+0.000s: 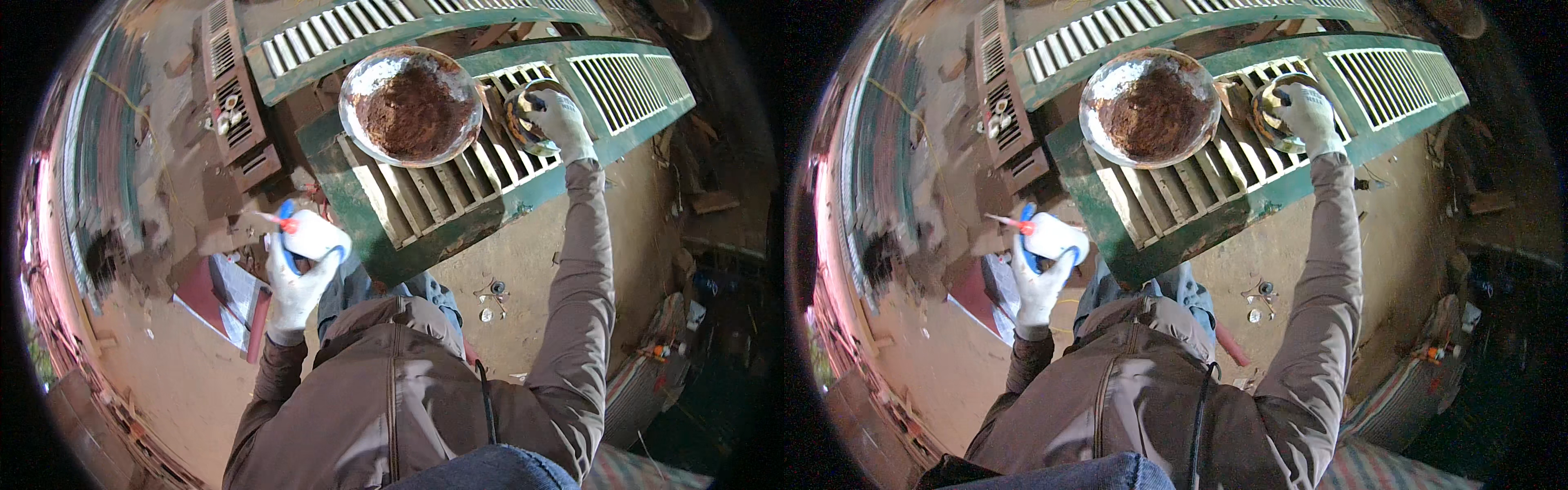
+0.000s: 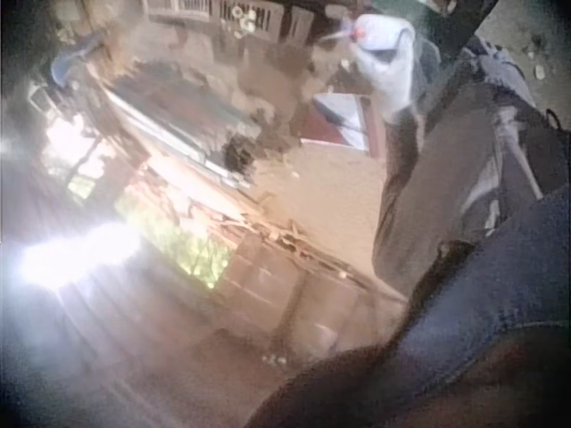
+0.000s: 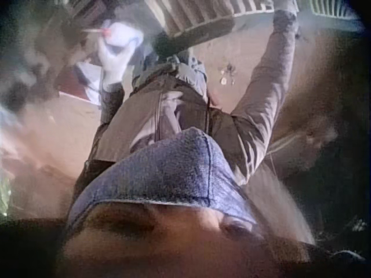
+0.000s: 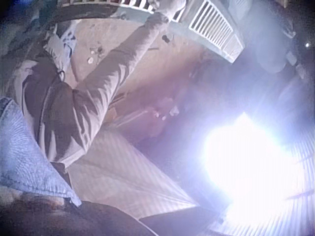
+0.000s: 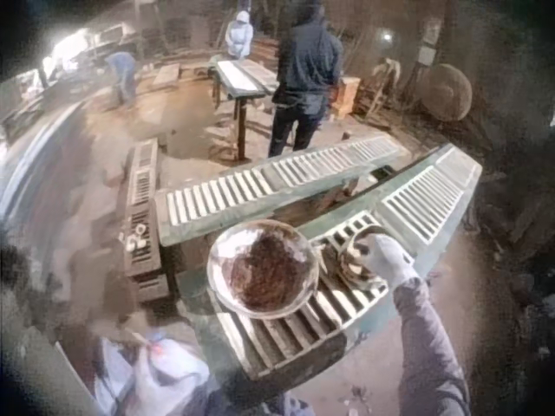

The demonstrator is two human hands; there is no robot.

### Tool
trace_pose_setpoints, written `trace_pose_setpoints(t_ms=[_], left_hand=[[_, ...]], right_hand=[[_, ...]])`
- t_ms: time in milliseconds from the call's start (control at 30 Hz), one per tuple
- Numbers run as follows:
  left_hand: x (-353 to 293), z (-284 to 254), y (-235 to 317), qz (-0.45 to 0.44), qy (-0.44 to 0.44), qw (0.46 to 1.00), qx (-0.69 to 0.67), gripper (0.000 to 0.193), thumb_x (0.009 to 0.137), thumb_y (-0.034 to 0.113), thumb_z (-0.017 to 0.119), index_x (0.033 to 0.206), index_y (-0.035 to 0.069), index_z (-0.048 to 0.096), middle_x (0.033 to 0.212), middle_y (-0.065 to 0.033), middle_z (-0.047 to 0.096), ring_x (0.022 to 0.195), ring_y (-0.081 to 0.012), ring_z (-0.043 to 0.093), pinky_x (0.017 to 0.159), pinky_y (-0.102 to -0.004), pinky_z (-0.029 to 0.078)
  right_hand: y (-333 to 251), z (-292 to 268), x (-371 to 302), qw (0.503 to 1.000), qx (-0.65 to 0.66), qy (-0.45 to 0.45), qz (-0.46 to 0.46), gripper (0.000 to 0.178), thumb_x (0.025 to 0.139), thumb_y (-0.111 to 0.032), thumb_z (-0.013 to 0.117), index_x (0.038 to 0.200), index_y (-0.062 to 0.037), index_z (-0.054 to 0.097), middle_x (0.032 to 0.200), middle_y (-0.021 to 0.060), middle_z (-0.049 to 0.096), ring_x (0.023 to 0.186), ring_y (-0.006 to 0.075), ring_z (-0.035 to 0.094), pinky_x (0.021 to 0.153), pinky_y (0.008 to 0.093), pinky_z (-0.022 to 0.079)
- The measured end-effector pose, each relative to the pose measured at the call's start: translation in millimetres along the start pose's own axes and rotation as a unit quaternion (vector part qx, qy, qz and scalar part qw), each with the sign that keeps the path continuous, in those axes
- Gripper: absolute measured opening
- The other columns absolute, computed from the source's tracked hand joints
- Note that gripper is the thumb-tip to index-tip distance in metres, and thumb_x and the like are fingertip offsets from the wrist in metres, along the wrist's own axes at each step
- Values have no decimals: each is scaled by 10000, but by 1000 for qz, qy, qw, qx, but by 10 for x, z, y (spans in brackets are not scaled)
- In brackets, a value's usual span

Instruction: The person applies a brown paste to a green wooden slatted panel using a yellow scraper, then uses a white bottle with a red nozzle to apply glue along the panel edges. The person smooths the glue with gloved fingers and continues applying glue to multiple sections of the panel.

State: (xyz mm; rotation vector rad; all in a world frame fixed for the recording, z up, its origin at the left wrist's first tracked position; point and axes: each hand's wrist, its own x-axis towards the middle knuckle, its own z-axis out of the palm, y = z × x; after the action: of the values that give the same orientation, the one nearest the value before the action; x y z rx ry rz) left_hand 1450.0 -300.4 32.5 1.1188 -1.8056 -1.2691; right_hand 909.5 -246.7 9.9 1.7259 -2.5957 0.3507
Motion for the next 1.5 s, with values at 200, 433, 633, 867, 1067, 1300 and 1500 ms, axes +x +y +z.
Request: trace_pose_setpoints(t_ms=[200, 433, 633, 867, 1067, 1300, 1500], left_hand=[[-413, -207, -298, 10, 124, 992, 35, 926, 784, 0, 875, 1562, -4, 372, 1422, -151, 568, 1253, -235, 599, 1042, -396, 533], [-450, -339, -334, 25, 173, 982, 74, 921, 778, 81, 908, 1546, 9, 405, 1343, -133, 614, 1191, -215, 630, 1029, -380, 533], [-182, -735, -451, -67, 140, 988, 24, 920, 759, 131, 938, 1529, 24, 445, 1282, -117, 656, 1133, -200, 677, 978, -372, 566], [329, -1442, -732, 16, 103, 991, 85, 900, 752, 185, 949, 1500, 16, 478, 1253, -151, 684, 1066, -218, 715, 927, -360, 586], [566, -1869, -976, 18, 94, 993, 67, 887, 760, 161, 941, 1503, 11, 480, 1267, -161, 680, 1094, -225, 711, 940, -360, 583], [673, -2026, -1137, -11, 65, 997, 40, 876, 772, 154, 931, 1510, 18, 479, 1271, -151, 676, 1111, -217, 701, 964, -359, 571], [841, -2030, -1154, 16, 39, 998, 51, 875, 769, 180, 938, 1500, 21, 485, 1272, -152, 671, 1102, -220, 702, 961, -362, 567]], right_hand=[[86, 280, 235, 990, -53, -67, -112, 280, 824, -174, 710, 1087, -97, 767, 1043, 175, 750, 984, 390, 710, 881, 484, 556], [81, 3, 35, 996, -45, 81, 16, 288, 917, -306, 727, 1135, -130, 792, 1074, 129, 770, 968, 329, 742, 855, 417, 578], [-1241, -539, -690, 970, 127, 181, 103, 160, 972, -134, 737, 1088, -57, 816, 961, 93, 773, 876, 208, 731, 776, 346, 579], [-3481, 189, -941, 956, 275, 54, 89, 142, 902, -84, 766, 1024, -20, 803, 962, 100, 754, 886, 201, 732, 753, 330, 568], [-3823, 1113, -427, 985, 133, 110, -22, 149, 902, -177, 748, 996, -68, 790, 935, 85, 726, 822, 301, 710, 727, 403, 563], [-3799, 1092, -591, 981, -129, 12, -147, 336, 936, -219, 681, 1261, -140, 709, 1253, 90, 672, 1168, 344, 636, 821, 468, 556], [-4009, 1002, -621, 985, -129, -27, -110, 484, 982, -442, 627, 1340, -120, 676, 1410, 180, 591, 1275, 399, 551, 905, 539, 484]])
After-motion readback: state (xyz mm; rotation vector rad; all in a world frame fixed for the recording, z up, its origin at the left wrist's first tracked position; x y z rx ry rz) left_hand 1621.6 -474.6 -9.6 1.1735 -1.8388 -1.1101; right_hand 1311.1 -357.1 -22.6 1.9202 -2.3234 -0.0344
